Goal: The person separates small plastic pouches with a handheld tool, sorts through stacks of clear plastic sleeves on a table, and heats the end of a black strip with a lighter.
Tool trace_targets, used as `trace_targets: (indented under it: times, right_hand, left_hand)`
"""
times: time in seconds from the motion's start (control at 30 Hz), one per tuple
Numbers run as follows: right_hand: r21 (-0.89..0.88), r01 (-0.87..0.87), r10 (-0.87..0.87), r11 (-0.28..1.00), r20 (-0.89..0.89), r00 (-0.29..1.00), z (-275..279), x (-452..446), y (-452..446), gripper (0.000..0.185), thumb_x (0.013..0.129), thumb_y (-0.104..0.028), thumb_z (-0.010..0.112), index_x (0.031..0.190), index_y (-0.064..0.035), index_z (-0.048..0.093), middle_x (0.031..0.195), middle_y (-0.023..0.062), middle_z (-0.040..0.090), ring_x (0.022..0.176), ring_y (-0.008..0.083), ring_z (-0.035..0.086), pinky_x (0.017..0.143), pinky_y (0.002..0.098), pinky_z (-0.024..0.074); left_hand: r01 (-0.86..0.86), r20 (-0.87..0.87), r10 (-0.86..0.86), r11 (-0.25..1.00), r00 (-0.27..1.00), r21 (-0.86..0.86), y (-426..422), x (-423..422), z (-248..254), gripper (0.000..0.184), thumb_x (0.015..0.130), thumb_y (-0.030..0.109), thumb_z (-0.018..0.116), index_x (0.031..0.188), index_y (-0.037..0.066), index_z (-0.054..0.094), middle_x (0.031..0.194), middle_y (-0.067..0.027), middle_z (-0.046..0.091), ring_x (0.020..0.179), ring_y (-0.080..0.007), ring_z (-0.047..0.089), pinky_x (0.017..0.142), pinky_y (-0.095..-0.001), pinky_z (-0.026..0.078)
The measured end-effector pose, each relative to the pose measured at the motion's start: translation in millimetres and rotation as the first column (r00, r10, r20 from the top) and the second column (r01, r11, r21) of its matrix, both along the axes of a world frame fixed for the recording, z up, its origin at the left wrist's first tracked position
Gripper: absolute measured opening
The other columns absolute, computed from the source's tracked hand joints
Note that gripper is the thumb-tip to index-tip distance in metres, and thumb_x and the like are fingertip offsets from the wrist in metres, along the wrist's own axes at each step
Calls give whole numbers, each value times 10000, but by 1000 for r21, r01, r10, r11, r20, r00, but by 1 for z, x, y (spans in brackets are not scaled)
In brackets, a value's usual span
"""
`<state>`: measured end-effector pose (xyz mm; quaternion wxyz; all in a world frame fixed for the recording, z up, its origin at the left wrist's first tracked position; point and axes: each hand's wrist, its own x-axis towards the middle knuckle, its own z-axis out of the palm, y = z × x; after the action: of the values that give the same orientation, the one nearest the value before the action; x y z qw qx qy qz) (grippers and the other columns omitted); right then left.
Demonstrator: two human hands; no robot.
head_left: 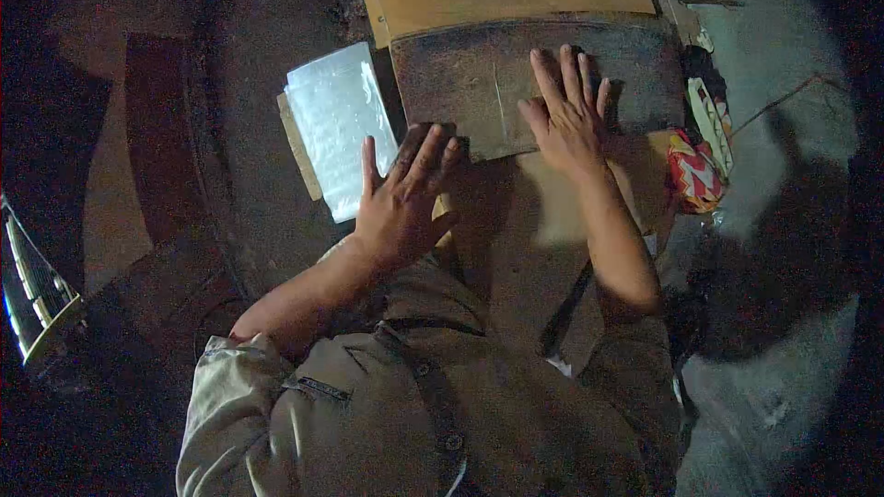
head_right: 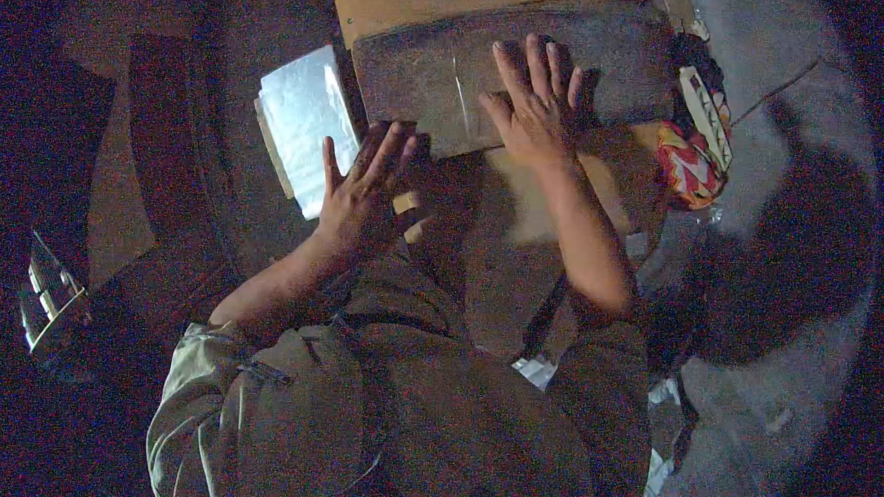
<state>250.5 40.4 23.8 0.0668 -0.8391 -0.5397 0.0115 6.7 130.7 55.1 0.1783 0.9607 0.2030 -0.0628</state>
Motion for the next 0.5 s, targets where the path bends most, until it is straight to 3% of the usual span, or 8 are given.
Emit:
trace_targets:
  times: [0.07, 0.23, 0.3, 0.43, 0.5]
  right_hand:
    - [17, 1, -1, 1000, 8, 1000, -1, 1, -3, 617, 852, -478, 475, 1399, -272, 276, 1466, 147, 181, 1348, 371, 134, 1042, 603, 51]
    - [14, -41, 41, 999, 23, 999, 2, 4, -6, 624, 845, -476, 492, 1398, -282, 277, 1468, 131, 182, 1348, 357, 147, 1043, 600, 71]
    - [10, -48, 48, 999, 21, 999, 3, 5, -7, 628, 841, -476, 499, 1397, -286, 277, 1468, 128, 184, 1348, 352, 151, 1043, 599, 73]
    - [16, -55, 55, 998, -2, 998, 2, 7, -8, 618, 846, -471, 490, 1397, -289, 278, 1467, 131, 183, 1350, 350, 142, 1042, 603, 51]
    - [37, -55, 55, 998, 4, 998, 0, 9, -9, 638, 823, -497, 512, 1389, -304, 291, 1461, 125, 200, 1348, 345, 151, 1043, 604, 63]
  left_hand:
    - [3, -3, -3, 1000, 1000, -8, -2, -2, -3, 860, 715, 509, 629, 1406, 167, 251, 1467, -69, 196, 1358, -253, 178, 1019, -656, 18]
    - [20, -3, -20, 998, 1000, -55, -9, -4, -3, 860, 699, 549, 622, 1397, 177, 285, 1466, -81, 203, 1364, -260, 163, 1010, -663, -21]
    - [-1, -54, -2, 998, 999, -64, -9, -3, 3, 840, 723, 474, 636, 1410, 181, 252, 1485, -63, 123, 1369, -255, 135, 1027, -650, 20]
    - [-55, -9, 54, 997, 998, -62, -8, -1, -2, 833, 716, 449, 655, 1405, 186, 266, 1486, -66, 119, 1369, -260, 132, 1030, -647, 4]
    - [-28, -79, 23, 997, 997, -68, -7, -1, -1, 835, 703, 426, 675, 1399, 190, 278, 1485, -65, 124, 1369, -250, 138, 1033, -645, -2]
